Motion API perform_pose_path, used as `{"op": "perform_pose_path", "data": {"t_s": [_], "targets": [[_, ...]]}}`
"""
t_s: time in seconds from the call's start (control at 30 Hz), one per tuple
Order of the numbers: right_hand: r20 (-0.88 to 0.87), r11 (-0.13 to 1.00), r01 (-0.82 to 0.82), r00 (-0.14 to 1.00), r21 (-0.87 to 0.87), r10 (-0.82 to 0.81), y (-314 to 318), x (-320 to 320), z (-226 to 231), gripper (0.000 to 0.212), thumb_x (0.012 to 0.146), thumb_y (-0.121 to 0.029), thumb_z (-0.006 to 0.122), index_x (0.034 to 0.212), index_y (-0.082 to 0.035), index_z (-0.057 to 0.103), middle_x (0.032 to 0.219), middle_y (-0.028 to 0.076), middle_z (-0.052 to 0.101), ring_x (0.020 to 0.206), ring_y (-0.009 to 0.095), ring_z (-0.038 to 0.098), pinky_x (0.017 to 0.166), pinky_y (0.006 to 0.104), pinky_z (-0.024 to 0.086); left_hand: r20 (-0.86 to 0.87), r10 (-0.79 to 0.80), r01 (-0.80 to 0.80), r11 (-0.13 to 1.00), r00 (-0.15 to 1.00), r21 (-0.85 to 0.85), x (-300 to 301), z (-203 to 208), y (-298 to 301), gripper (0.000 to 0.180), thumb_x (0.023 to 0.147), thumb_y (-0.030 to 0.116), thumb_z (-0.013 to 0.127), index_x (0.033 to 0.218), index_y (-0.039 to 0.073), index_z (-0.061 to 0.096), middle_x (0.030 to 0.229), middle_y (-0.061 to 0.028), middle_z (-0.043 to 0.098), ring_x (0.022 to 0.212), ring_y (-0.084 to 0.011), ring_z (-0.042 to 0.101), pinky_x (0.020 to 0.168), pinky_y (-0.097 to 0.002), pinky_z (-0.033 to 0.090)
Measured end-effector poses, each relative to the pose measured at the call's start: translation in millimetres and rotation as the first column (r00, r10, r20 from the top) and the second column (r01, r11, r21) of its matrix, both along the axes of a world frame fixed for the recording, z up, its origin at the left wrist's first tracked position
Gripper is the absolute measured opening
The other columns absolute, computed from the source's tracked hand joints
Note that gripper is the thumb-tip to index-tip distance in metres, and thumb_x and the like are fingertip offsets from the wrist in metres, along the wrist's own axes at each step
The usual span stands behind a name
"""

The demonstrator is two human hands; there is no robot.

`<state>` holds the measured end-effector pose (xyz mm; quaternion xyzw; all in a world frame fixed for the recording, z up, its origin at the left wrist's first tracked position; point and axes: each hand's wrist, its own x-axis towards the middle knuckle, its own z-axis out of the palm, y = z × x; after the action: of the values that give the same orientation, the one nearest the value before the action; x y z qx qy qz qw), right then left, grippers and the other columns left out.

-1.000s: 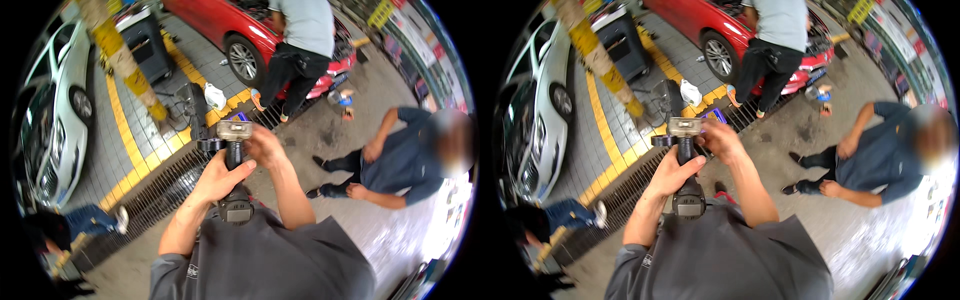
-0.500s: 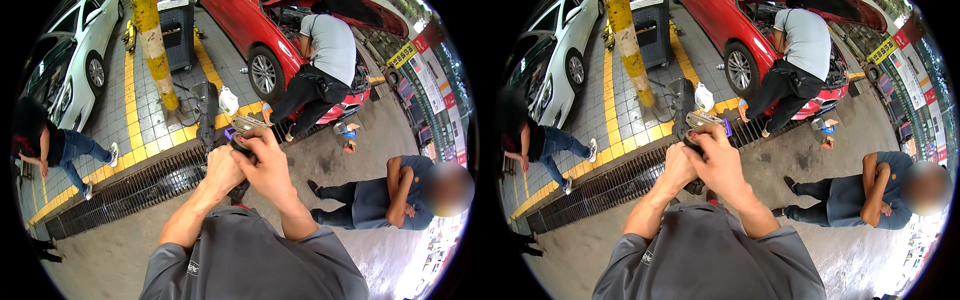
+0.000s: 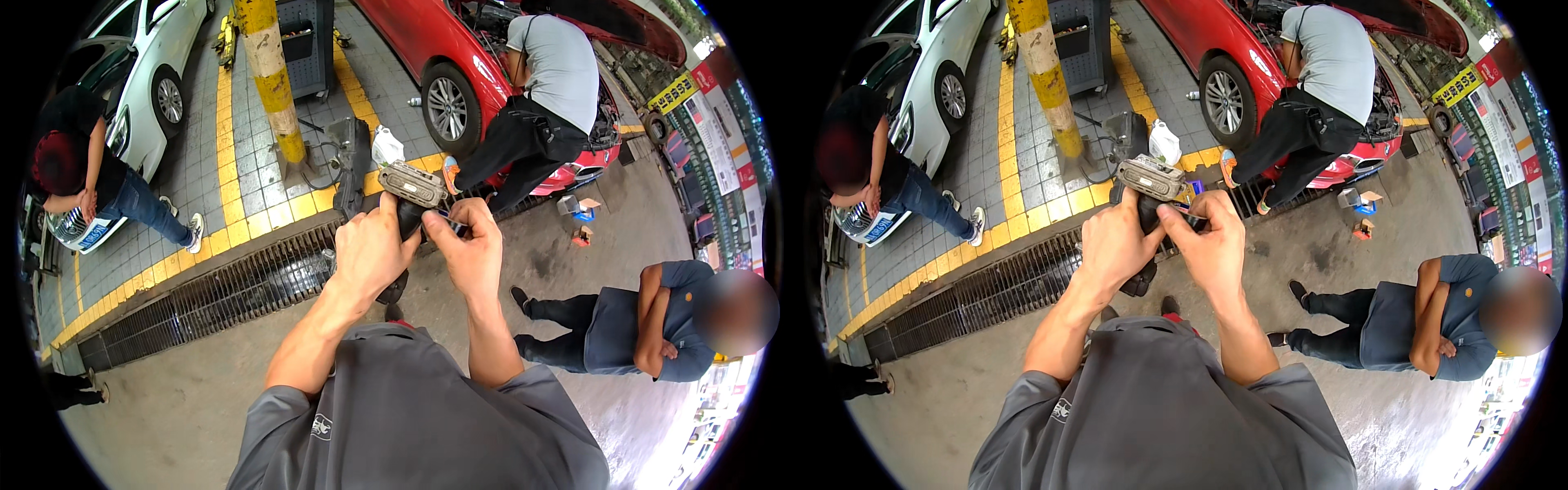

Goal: The person holds a cordless power tool and repeatedly attaches and detaches a metal grinding attachment. They manipulate the tool's locking mechanism and the attachment's mounting interface, rotating the components to align them. The person does not use the tool on any surface during the clip.

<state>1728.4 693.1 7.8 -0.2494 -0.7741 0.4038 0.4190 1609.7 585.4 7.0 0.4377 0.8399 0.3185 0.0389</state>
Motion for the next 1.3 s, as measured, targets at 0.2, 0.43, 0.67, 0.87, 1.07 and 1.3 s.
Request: {"op": "perform_pose_path", "data": {"t_s": [0.2, 0.43, 0.67, 0.87, 1.07, 1.3], "targets": [[0.078, 0.980, 0.011, 0.997, -0.199, 0.005, 3.7, -3.5, -5.5, 0.023, 0.092, -0.012, 0.080, 0.089, 0.006, 0.066, 0.082, 0.007, 0.060, 0.070, 0.011, 0.054, 0.060, 0.0294, 0.044, 0.129, 0.007, 0.002, 0.997, 0.992, -0.073, -0.5, 14.0, 3.1, 0.061, 0.088, 0.041, 0.076, 0.125, -0.004, 0.058, 0.078, -0.0245, 0.074, 0.074, -0.0433, 0.074, 0.070, -0.0506, 0.058], [0.076, 0.981, -0.029, 0.996, -0.192, 0.044, 10.9, 0.5, 7.6, 0.029, 0.091, -0.021, 0.084, 0.092, 0.005, 0.071, 0.082, 0.008, 0.062, 0.075, 0.013, 0.055, 0.068, 0.0300, 0.045, 0.214, -0.033, 0.042, 0.998, 0.976, -0.036, -2.4, 13.3, 9.8, 0.065, 0.088, 0.042, 0.075, 0.130, -0.004, 0.057, 0.075, -0.0243, 0.073, 0.074, -0.0446, 0.073, 0.069, -0.0505, 0.058], [-0.007, 0.804, -0.131, 0.988, -0.580, 0.156, 24.1, -0.7, 13.9, 0.033, 0.095, -0.028, 0.082, 0.094, 0.003, 0.073, 0.079, 0.001, 0.066, 0.071, 0.007, 0.057, 0.063, 0.0256, 0.046, 0.532, -0.149, 0.088, 0.987, 0.834, 0.138, -4.4, 18.1, 8.9, 0.059, 0.085, 0.036, 0.081, 0.127, 0.000, 0.064, 0.099, -0.0194, 0.076, 0.090, -0.0326, 0.076, 0.084, -0.0415, 0.058], [-0.110, 0.672, -0.249, 0.964, -0.698, 0.243, 33.1, -2.2, 5.3, 0.034, 0.094, -0.032, 0.083, 0.095, 0.002, 0.074, 0.080, 0.002, 0.069, 0.070, 0.008, 0.063, 0.061, 0.0233, 0.048, 0.724, -0.267, 0.107, 0.960, 0.636, 0.260, -6.7, 23.6, 6.9, 0.046, 0.089, 0.024, 0.081, 0.122, -0.004, 0.065, 0.101, -0.0091, 0.075, 0.089, -0.0158, 0.070, 0.083, -0.0321, 0.056], [-0.112, 0.650, -0.269, 0.955, -0.710, 0.274, 39.0, -7.5, -2.7, 0.038, 0.090, -0.037, 0.086, 0.093, -0.001, 0.072, 0.073, 0.000, 0.066, 0.064, 0.007, 0.058, 0.059, 0.0240, 0.046, 0.850, -0.385, 0.051, 0.918, 0.359, 0.394, -2.1, 14.2, 6.6, 0.031, 0.091, 0.021, 0.079, 0.107, -0.001, 0.063, 0.084, -0.0018, 0.063, 0.074, -0.0094, 0.059, 0.065, -0.0267, 0.048], [-0.128, 0.613, -0.301, 0.942, -0.730, 0.311, 45.6, -6.2, -5.1, 0.032, 0.091, -0.030, 0.085, 0.090, -0.003, 0.068, 0.075, 0.001, 0.067, 0.066, 0.008, 0.058, 0.061, 0.0250, 0.046, 0.856, -0.458, 0.047, 0.886, 0.241, 0.461, 1.1, 12.7, 9.0, 0.030, 0.093, 0.024, 0.076, 0.105, 0.002, 0.060, 0.082, -0.0045, 0.061, 0.072, -0.0131, 0.059, 0.067, -0.0288, 0.050]]}}
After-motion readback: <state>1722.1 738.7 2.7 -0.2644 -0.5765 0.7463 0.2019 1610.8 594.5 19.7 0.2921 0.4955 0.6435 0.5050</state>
